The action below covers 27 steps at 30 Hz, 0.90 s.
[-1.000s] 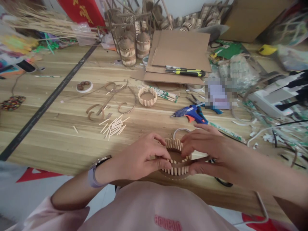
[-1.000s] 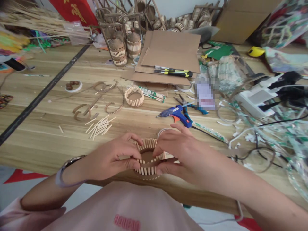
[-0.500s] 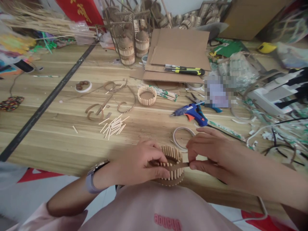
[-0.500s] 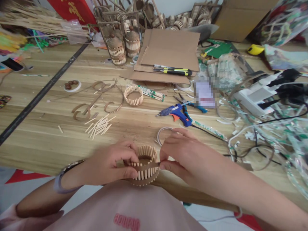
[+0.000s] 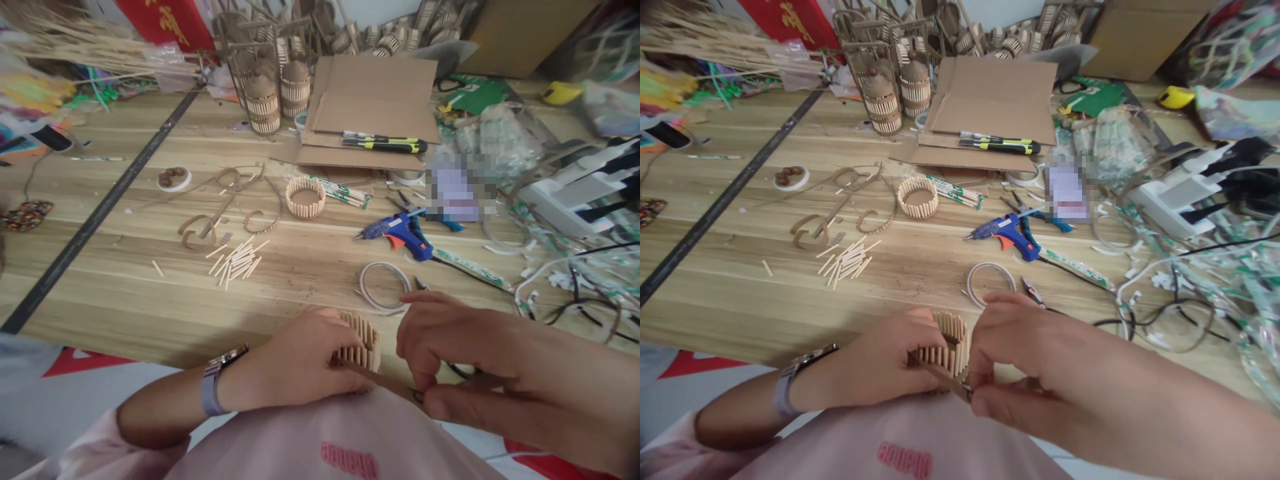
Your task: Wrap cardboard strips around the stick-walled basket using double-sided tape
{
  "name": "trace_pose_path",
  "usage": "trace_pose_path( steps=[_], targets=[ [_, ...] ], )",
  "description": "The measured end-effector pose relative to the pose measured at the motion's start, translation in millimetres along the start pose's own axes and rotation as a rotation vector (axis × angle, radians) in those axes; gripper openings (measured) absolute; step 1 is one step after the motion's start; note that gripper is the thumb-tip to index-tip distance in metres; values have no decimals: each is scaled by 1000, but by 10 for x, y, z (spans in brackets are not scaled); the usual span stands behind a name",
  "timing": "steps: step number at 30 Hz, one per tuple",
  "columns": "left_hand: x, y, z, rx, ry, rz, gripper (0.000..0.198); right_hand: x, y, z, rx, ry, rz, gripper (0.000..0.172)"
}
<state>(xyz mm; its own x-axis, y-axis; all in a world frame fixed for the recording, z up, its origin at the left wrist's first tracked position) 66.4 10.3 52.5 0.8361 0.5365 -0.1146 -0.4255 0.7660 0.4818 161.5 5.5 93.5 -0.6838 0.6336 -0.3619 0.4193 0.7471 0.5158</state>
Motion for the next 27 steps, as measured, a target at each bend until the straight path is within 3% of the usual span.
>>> trace_pose_path(
  steps=[4, 14, 27],
  targets=[
    [-12, 22, -6, -10, -18, 35, 27, 12, 65, 51, -59, 14, 41, 15],
    [-33, 46, 32, -43, -89, 95, 27, 114, 45, 305, -112, -27, -13, 20],
    [-25, 49, 143, -57, -208, 89, 41, 229, -28, 298, -186, 61, 57, 28]
  ],
)
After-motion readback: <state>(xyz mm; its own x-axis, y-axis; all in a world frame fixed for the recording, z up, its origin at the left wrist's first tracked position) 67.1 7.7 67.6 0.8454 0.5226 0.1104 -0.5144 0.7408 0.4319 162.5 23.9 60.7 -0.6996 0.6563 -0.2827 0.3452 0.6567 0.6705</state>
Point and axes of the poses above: each hand's wrist, its own x-axis towards the middle knuckle, its own y-axis out of the back of the hand, z = x × y, the point moved 9 cm from there along x, towards the middle knuckle, and after that the axes turned 1 degree about -y, right-handed, at the moved point
